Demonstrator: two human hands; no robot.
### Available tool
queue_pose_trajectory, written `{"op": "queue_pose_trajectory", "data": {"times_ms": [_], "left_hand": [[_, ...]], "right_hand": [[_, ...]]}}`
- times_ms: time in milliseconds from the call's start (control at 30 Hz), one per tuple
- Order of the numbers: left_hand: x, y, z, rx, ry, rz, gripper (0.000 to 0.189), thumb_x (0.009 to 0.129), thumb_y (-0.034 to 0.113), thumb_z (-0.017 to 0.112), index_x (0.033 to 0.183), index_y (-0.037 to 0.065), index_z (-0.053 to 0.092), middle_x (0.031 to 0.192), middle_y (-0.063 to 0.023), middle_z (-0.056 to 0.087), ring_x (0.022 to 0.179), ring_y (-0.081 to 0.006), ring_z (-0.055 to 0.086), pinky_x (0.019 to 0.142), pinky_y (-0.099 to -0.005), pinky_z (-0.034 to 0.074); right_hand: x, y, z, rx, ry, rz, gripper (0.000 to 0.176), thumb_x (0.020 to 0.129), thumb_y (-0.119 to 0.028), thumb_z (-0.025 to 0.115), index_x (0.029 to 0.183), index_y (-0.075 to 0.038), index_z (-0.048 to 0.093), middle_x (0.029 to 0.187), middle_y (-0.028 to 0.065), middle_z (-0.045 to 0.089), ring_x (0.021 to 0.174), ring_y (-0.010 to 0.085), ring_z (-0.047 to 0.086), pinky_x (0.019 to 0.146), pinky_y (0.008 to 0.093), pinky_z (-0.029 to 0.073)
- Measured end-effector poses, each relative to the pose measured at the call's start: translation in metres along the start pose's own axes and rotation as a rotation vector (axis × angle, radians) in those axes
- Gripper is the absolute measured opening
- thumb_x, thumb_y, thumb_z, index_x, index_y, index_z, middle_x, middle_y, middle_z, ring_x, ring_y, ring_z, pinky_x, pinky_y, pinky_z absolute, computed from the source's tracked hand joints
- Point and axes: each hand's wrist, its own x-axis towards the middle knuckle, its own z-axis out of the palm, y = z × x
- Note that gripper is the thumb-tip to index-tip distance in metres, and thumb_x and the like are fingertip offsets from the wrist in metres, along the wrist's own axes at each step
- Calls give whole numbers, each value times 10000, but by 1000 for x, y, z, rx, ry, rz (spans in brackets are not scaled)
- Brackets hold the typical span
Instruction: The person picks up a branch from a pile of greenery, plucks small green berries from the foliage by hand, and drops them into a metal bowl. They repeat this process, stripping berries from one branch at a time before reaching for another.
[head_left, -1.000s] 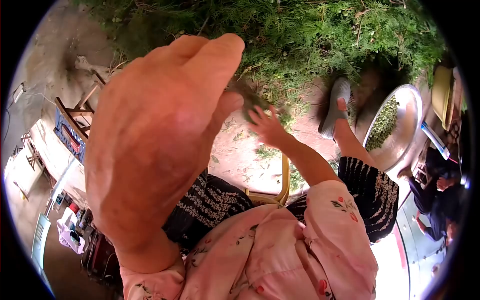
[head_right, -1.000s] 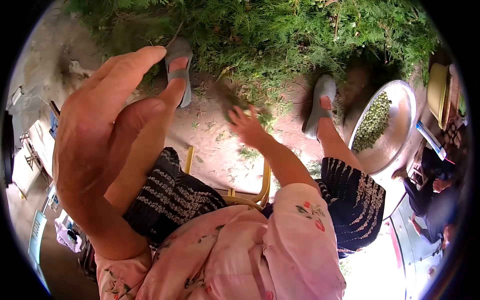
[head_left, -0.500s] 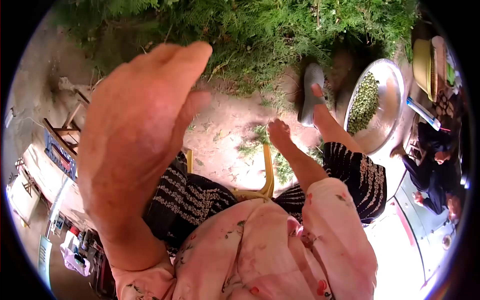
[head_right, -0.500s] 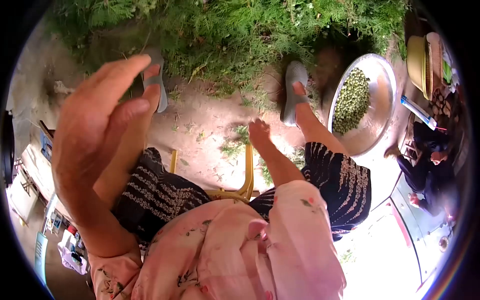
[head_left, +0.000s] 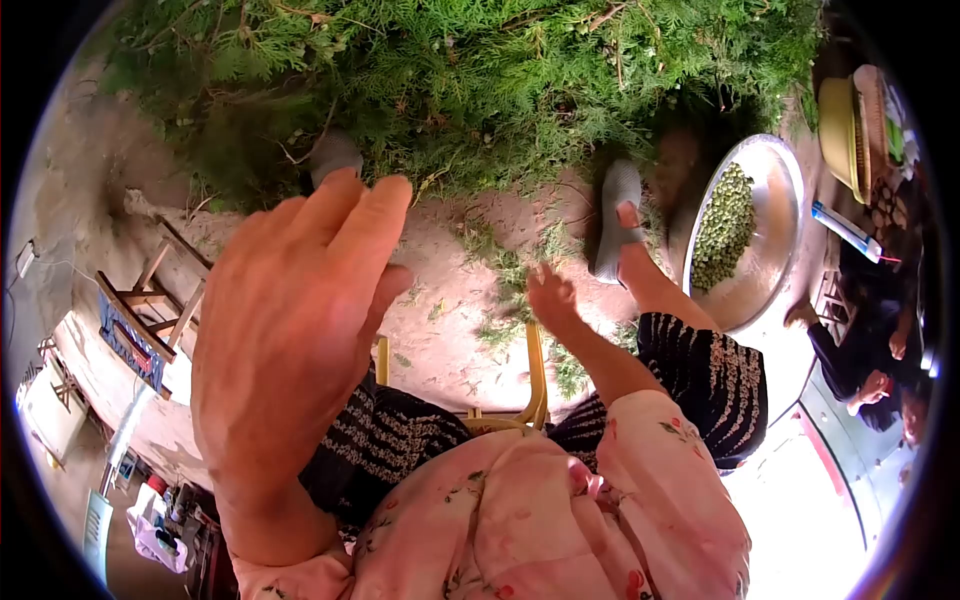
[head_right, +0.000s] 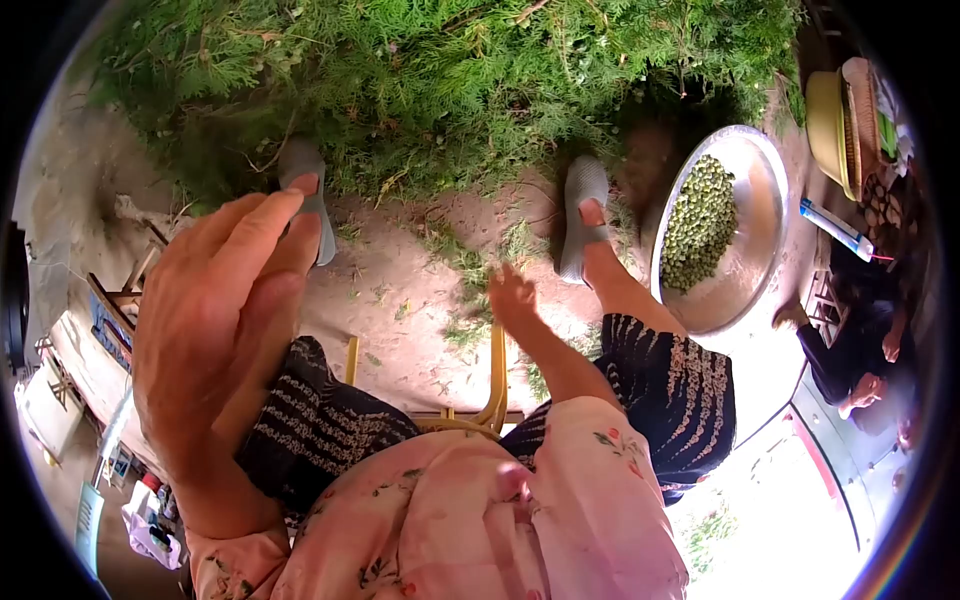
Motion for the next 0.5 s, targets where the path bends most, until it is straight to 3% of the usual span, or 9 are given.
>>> {"op": "queue_pose_trajectory", "data": {"times_ms": [33, 100, 167, 267, 433, 500], "left_hand": [[-1, 1, 2, 1, 14, 1, 371, 744, 117, 603, 1089, -3, 536, 964, -159, 592, 829, -361, 554, 712, -403, 437], [-2, 3, 3, 6, 33, 2, 375, 732, 101, 608, 1087, 2, 538, 963, -159, 592, 821, -362, 553, 711, -406, 435], [-1, 5, 3, -20, 31, 11, 396, 700, 59, 621, 1085, 9, 540, 981, -157, 590, 838, -357, 550, 724, -407, 428], [1, 9, 1, -28, 3, -12, 409, 688, 33, 626, 1088, 12, 539, 1010, -153, 585, 866, -348, 545, 740, -402, 425], [2, 11, 2, -4, 4, -7, 418, 693, 42, 630, 1097, 3, 533, 1044, -147, 579, 893, -338, 542, 759, -401, 420], [2, 12, 4, 5, -17, 2, 417, 696, 47, 631, 1098, -1, 532, 1052, -144, 578, 895, -336, 543, 763, -401, 420]], "right_hand": [[17, 13, -5, 157, 76, 176, 466, 791, -164, 564, 1232, -63, 452, 1402, 197, 257, 1184, 374, 375, 817, 515, 444], [52, 40, -51, 202, 741, 181, 537, 760, -174, 608, 1253, -68, 426, 1350, 202, 321, 1109, 369, 418, 849, 450, 434], [81, 57, -103, 306, 855, 185, 586, 731, -154, 643, 1256, -52, 404, 1309, 210, 339, 1111, 385, 403, 881, 435, 413], [107, 40, -135, 274, 699, 302, 632, 705, -107, 667, 1266, -44, 382, 1304, 210, 326, 1159, 409, 355, 895, 441, 410], [76, -15, -71, 289, 505, 261, 660, 747, -124, 643, 1325, -74, 329, 1393, 156, 226, 1228, 423, 279, 929, 462, 397], [55, -36, -67, 233, 277, 271, 647, 753, -132, 652, 1320, -109, 342, 1409, 136, 208, 1243, 369, 290, 952, 452, 371]]}}
